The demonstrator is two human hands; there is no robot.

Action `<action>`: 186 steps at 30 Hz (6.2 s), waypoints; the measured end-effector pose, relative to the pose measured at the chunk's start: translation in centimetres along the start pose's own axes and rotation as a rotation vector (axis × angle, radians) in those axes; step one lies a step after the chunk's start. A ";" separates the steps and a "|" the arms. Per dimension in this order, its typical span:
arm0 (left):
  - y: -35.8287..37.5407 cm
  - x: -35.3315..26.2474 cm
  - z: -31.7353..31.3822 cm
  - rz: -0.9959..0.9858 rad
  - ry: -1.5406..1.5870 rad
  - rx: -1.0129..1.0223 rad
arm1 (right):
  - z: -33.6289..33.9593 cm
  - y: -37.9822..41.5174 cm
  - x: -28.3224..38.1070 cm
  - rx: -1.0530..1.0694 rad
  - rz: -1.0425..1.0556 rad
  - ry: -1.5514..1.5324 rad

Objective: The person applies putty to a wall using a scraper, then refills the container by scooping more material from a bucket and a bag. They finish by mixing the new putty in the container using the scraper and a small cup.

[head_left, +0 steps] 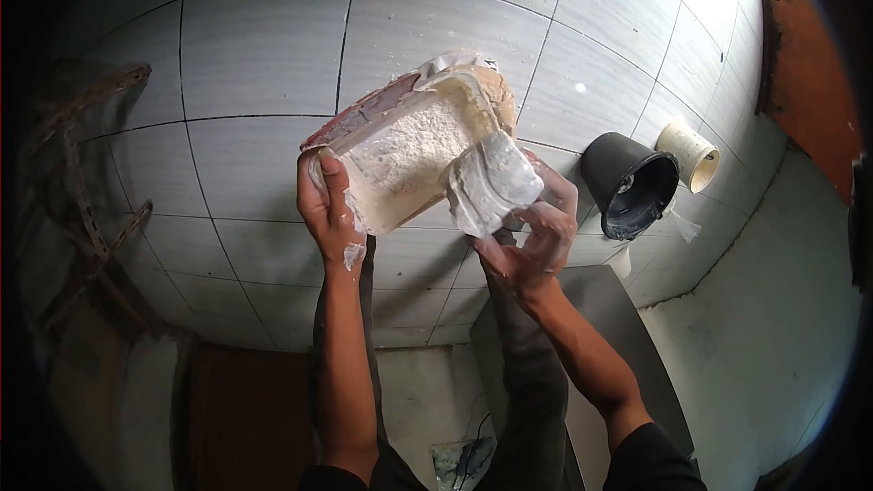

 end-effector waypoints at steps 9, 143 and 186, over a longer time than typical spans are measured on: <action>-0.5 0.6 1.1 -0.029 -0.011 -0.060 | 0.6 4.8 -9.7 -0.557 -0.925 -0.624; 22.3 -59.0 -14.9 -0.225 0.058 0.287 | 38.4 -4.9 58.4 -0.069 -0.088 0.348; 23.4 -60.5 -13.1 -0.414 -0.033 0.113 | 36.2 -5.3 54.9 0.116 -0.212 0.402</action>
Point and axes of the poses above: each hand's wrist, its own y-axis away from the middle knuckle, its own z-axis out of the back of the hand, x = y × z, the point moved 8 cm from there along -y, towards the middle knuckle, and after that the axes turned 5 degrees about -z, right-handed, at the moved point
